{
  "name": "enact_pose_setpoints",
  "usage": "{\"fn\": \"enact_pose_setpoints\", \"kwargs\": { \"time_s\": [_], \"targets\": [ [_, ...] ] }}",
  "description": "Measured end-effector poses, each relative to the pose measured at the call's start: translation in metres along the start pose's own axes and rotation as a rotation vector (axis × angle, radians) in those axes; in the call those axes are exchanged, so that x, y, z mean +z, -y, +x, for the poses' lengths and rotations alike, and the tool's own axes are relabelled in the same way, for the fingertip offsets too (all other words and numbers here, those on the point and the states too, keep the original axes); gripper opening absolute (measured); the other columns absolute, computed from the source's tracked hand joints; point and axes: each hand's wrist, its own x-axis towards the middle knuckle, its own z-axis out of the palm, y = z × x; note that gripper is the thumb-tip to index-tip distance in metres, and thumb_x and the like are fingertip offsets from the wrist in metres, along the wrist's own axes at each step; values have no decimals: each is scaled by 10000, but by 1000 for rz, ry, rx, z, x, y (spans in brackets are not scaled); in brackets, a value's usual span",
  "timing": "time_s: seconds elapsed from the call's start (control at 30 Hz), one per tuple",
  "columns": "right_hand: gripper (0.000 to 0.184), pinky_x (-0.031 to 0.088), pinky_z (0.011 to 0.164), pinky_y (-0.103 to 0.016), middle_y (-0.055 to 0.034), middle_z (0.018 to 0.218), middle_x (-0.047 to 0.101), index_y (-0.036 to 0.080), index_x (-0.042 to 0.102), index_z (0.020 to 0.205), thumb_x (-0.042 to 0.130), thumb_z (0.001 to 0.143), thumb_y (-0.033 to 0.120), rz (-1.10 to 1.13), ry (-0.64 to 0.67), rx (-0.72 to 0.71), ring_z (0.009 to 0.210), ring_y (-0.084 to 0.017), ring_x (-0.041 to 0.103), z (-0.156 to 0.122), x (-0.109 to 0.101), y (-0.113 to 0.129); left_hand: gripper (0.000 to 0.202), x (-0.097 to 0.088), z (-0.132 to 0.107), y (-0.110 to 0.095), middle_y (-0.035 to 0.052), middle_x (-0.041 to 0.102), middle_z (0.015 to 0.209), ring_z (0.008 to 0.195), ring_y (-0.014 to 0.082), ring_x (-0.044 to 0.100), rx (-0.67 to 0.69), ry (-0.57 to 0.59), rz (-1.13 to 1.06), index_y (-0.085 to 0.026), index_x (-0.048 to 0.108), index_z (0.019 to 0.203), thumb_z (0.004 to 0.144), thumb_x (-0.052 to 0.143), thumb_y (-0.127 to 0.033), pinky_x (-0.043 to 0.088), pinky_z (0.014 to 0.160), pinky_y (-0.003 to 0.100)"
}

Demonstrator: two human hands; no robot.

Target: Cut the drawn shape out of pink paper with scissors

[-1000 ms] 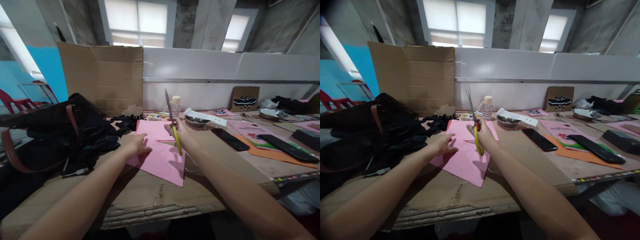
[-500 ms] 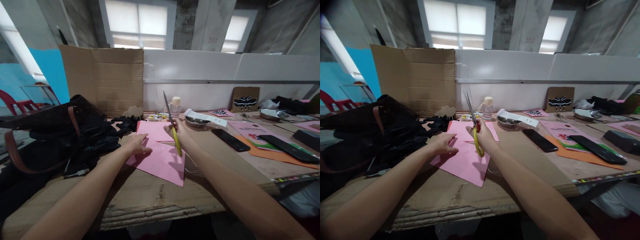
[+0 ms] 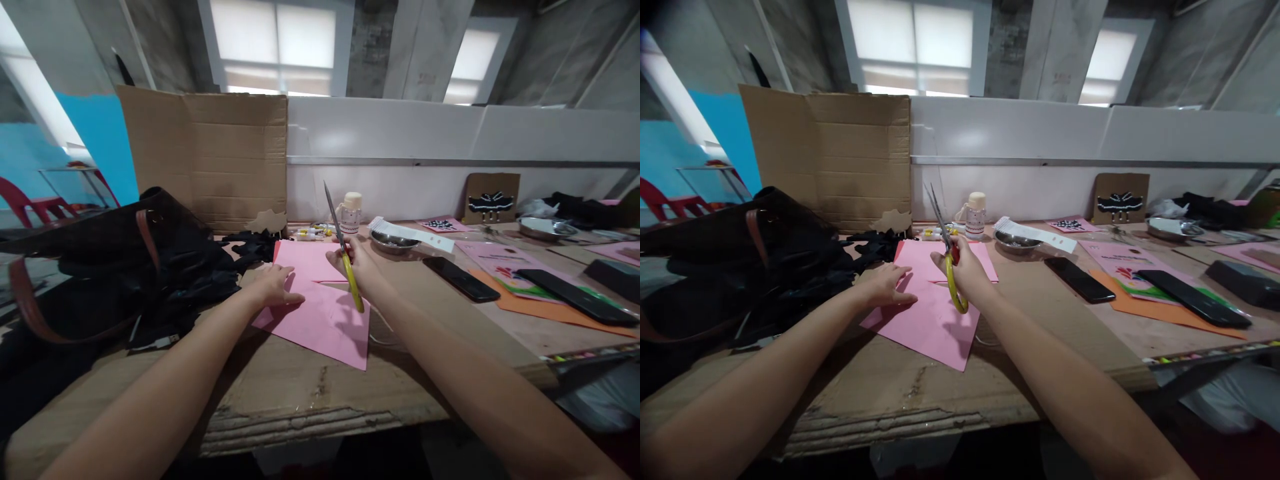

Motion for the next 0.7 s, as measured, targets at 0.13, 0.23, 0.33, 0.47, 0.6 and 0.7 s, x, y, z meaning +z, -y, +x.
{"fn": "enact_pose_setpoints", "kwargs": {
  "time_s": [0.13,0.23,0.33,0.47,0.6,0.7],
  "targets": [
    [329,424,611,-276,21,780,519,229,515,1048,705,812,358,-12,6,4,684,-149,517,-1,0,1,824,-1,-1,-1,179,554,1419,1321,372,486,27,5,-13,-183,522,1427,752,646,-639,428,1029,430],
    [357,426,615,-277,25,776,524,233,520,1051,727,788,356,-13,9,10,685,-149,522,-1,0,1,798,0,0,0,176,564,1409,1280,366,522,52,-8,-39,-177,538,1414,755,648,-615,442,1007,425],
    [378,443,647,-284,17,813,543,234,521,1066,736,783,361,-16,3,8,727,-157,543,-1,0,2,731,3,2,3,154,624,1335,1178,331,595,93,-18,-88,-188,589,1360,746,663,-578,468,950,382],
    [376,457,672,-286,6,839,559,227,518,1079,722,801,377,-11,18,7,758,-163,563,-1,0,2,537,11,6,6,97,725,1075,940,255,667,161,-37,-185,-201,667,1213,761,649,-490,492,812,318],
    [374,461,684,-291,-1,839,569,217,525,1074,725,800,375,-28,25,20,764,-169,571,0,0,1,374,16,7,7,87,721,1026,899,247,653,217,-65,-275,-209,708,1038,749,654,-439,490,771,314],
    [391,470,713,-308,10,826,585,214,528,1088,736,785,348,-50,44,30,751,-167,582,0,-2,1,263,13,3,6,49,723,911,810,224,645,245,-70,-341,-223,705,937,755,640,-403,482,707,300]
  ]
}}
